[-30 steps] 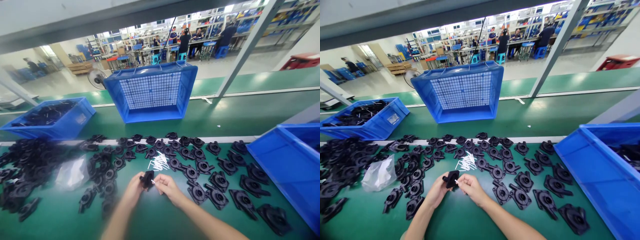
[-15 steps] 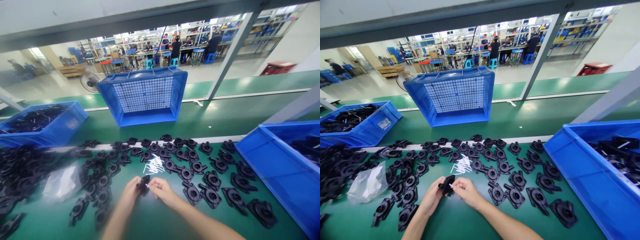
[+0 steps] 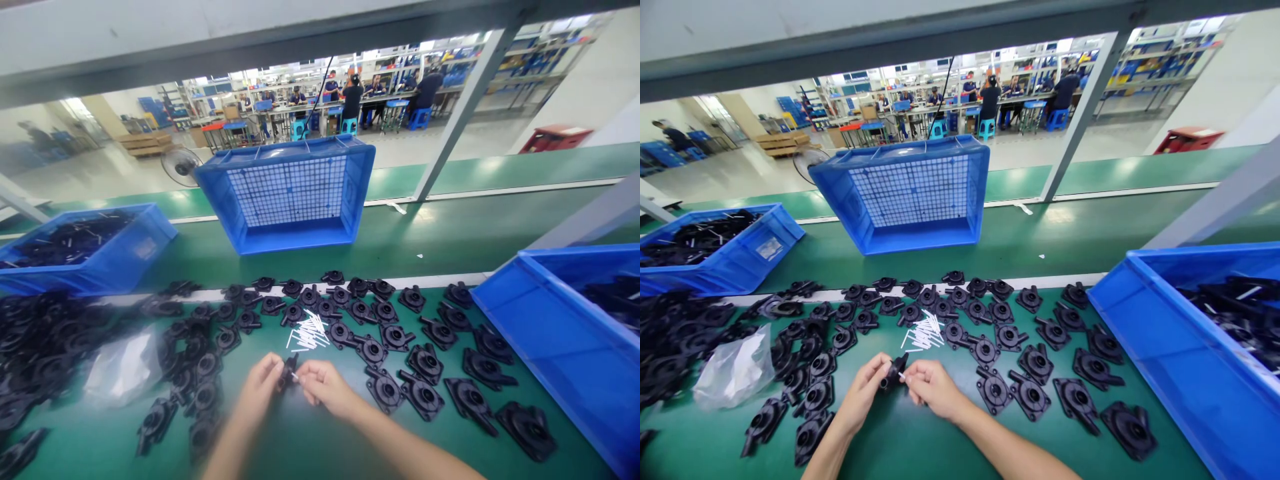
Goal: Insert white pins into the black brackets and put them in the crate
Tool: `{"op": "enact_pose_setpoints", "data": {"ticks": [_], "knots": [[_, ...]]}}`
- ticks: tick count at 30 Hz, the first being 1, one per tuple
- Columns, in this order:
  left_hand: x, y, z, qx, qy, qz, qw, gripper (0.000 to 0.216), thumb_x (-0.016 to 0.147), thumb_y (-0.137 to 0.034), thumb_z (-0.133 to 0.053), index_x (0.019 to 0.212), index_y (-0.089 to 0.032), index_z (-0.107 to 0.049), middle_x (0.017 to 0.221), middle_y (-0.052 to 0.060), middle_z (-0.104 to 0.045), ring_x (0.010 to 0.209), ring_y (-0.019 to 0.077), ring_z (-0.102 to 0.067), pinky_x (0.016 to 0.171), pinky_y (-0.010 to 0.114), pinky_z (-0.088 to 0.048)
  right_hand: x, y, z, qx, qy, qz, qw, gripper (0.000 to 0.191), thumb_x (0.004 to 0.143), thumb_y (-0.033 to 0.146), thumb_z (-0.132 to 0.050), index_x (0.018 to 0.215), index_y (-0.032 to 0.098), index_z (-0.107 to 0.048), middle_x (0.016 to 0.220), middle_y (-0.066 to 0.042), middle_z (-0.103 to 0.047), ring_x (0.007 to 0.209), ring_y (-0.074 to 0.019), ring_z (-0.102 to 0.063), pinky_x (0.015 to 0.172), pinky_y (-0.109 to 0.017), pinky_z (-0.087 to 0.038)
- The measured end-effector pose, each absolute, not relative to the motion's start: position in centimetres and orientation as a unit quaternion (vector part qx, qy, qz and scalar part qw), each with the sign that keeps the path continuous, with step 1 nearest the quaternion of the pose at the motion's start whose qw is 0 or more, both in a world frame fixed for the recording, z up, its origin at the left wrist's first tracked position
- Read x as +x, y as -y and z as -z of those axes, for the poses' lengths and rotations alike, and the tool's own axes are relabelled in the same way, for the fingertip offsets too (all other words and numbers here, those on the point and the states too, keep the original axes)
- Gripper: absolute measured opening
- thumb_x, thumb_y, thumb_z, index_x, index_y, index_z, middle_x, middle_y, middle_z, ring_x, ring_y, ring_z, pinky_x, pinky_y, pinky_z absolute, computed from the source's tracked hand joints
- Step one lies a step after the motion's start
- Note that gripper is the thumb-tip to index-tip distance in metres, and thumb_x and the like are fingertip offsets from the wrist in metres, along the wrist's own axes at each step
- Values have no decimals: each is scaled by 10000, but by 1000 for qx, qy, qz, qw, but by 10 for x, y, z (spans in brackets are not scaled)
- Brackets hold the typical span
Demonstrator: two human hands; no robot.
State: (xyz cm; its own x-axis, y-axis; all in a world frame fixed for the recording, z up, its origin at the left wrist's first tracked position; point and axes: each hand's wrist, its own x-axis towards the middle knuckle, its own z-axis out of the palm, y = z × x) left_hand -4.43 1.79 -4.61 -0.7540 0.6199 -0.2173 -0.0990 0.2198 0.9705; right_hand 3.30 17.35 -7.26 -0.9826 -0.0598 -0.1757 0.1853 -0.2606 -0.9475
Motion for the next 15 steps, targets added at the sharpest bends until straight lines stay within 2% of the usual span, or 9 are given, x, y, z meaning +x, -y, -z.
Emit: {"op": "enact_pose_setpoints", "data": {"ticks": [11,13,15], "knots": [[-42,-20,43,193,-719,-597,300,343,821,-488,-490,693,-170,-461,612,-21,-461,606,119,-429,607,222,-332,30,-171,80,48,-614,784,80,449,764,600,-560,733,155,-511,452,63,-457,397,-64,-359,430,-190,-267],[-40,-20,42,185,-727,-600,278,357,798,-496,-517,659,-175,-445,590,-20,-448,590,122,-425,590,223,-335,30,-169,81,52,-626,777,35,457,818,602,-485,683,166,-488,505,36,-481,457,-84,-415,475,-206,-320],[-38,-18,41,178,-754,-587,234,374,772,-504,-543,621,-179,-437,575,-16,-439,581,126,-420,576,225,-335,31,-168,80,67,-648,758,-34,446,870,581,-412,747,167,-523,634,3,-529,590,-112,-486,583,-230,-387]]}}
